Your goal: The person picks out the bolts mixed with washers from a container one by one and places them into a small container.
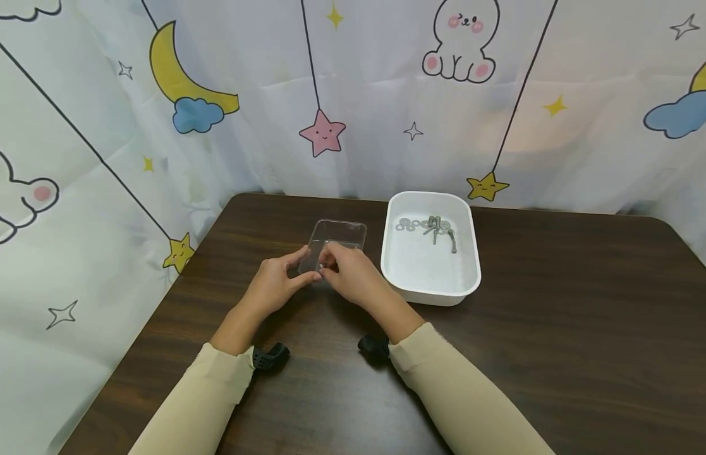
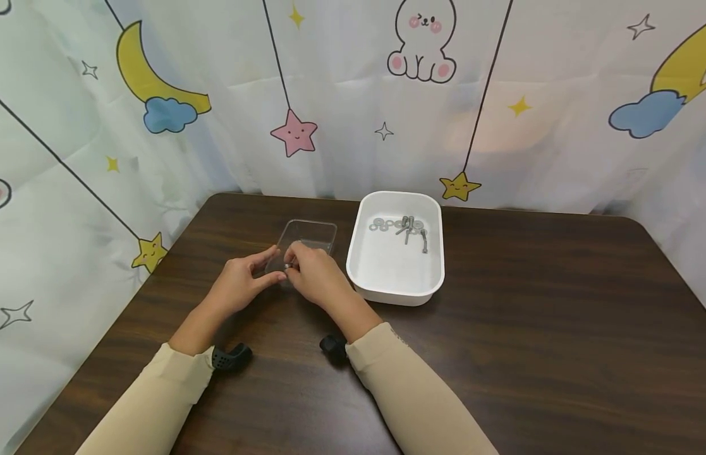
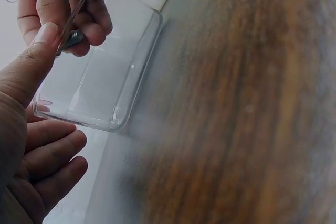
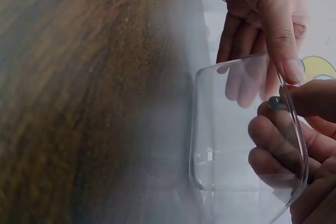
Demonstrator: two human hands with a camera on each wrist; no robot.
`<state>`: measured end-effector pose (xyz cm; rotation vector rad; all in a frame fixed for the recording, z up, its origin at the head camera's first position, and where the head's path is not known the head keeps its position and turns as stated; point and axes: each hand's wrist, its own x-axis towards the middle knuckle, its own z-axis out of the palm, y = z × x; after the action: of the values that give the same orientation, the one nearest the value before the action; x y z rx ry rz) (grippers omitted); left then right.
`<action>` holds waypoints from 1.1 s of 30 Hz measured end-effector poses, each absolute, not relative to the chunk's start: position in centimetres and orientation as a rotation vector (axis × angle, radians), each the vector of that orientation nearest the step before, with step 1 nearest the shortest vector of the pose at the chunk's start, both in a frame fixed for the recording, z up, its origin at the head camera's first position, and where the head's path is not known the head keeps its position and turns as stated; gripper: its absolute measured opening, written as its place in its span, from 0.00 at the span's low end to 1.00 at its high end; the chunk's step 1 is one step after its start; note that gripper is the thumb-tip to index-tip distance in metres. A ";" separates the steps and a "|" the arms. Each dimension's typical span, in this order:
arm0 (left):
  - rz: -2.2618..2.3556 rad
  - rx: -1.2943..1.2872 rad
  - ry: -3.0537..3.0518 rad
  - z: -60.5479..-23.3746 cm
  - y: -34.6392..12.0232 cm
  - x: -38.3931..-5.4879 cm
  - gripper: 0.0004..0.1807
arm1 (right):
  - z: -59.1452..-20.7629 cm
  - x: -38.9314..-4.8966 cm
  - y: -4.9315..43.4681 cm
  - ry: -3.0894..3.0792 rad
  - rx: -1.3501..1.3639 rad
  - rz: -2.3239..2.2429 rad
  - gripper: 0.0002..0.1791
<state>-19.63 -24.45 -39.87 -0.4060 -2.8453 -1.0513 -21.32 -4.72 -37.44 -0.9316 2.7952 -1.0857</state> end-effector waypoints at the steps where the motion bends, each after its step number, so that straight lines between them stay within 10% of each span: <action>1: -1.055 -0.410 -2.845 -39.9 -24.4 -19.6 0.39 | -37.5 -21.3 -4.7 2.797 -0.933 -1.083 0.07; 33: -1.036 -0.422 -2.860 -39.8 -24.4 -19.4 0.42 | -37.7 -20.7 -3.9 2.883 -1.131 -0.982 0.13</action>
<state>-19.44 -24.36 -39.78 -0.4225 -2.8600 -1.0362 -20.74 -3.87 -37.69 -1.1309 2.8833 -0.9820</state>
